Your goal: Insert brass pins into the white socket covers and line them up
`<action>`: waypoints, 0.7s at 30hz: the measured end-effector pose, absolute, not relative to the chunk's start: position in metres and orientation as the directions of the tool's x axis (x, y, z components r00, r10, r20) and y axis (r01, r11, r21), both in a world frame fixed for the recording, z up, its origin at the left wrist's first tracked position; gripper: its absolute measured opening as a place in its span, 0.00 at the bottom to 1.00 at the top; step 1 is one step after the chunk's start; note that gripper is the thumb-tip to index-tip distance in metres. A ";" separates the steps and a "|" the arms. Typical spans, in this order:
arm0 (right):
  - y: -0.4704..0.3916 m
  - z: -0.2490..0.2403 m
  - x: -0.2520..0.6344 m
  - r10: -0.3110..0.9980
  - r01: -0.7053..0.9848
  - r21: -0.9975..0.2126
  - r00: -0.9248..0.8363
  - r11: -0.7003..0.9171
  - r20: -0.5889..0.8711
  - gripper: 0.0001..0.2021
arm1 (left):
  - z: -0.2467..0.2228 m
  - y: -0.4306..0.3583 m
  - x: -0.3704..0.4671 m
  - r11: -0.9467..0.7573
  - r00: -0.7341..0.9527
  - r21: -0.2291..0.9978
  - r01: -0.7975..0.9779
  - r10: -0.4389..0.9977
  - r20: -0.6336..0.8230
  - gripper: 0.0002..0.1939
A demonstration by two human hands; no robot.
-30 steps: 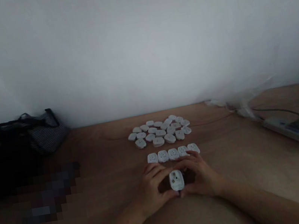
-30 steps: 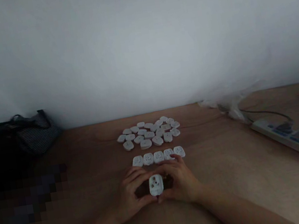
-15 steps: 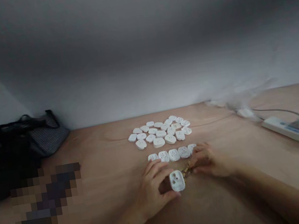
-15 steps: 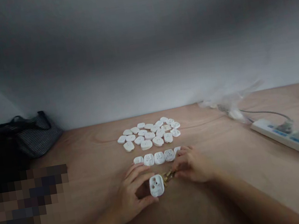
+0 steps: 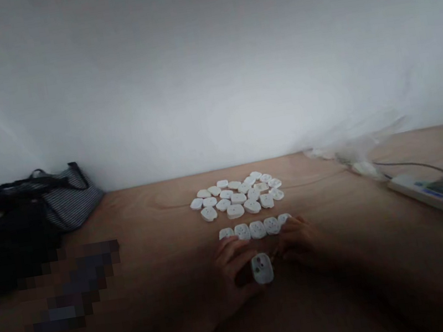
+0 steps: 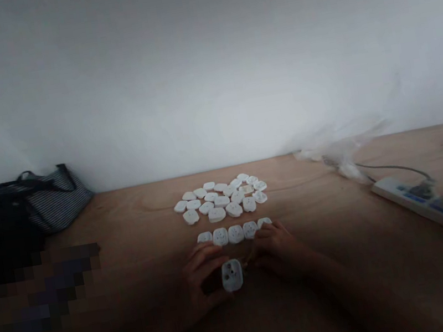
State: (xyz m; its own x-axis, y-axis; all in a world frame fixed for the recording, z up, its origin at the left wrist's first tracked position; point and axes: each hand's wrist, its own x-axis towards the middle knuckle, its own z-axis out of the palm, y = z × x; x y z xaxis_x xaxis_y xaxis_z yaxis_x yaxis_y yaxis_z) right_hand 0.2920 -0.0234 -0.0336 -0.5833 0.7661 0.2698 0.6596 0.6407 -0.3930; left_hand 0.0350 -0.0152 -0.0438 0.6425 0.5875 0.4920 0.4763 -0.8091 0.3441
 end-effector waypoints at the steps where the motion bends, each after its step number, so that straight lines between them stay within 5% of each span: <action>1: -0.024 -0.034 0.292 0.768 0.648 -0.414 -0.569 0.639 0.295 0.03 | -0.044 -0.015 0.035 -0.809 0.643 0.345 0.475 0.587 0.491 0.28; 6: -0.029 -0.035 0.286 0.862 0.508 -0.700 -0.365 0.501 0.353 0.05 | -0.047 -0.014 0.034 -0.797 0.656 0.331 0.505 0.604 0.452 0.28; 9: -0.035 -0.034 0.277 0.879 0.436 -0.775 -0.352 0.458 0.321 0.05 | -0.049 -0.013 0.034 -0.803 0.664 0.308 0.509 0.595 0.452 0.29; 15: -0.044 -0.032 0.262 0.866 0.360 -0.803 -0.352 0.475 0.354 0.06 | -0.047 -0.014 0.034 -0.801 0.655 0.300 0.518 0.597 0.464 0.28; 21: -0.045 -0.032 0.263 0.736 0.355 -0.656 -0.456 0.666 0.500 0.09 | -0.045 -0.017 0.035 -0.788 0.621 0.320 0.526 0.613 0.488 0.28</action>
State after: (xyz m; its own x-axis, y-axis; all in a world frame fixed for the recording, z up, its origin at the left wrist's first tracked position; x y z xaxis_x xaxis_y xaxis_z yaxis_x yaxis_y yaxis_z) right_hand 0.2626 -0.0446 -0.0319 -0.4560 0.7360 0.5004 0.3553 0.6660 -0.6559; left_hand 0.0350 -0.0166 -0.0453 0.6215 0.6131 0.4878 0.5262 -0.7879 0.3199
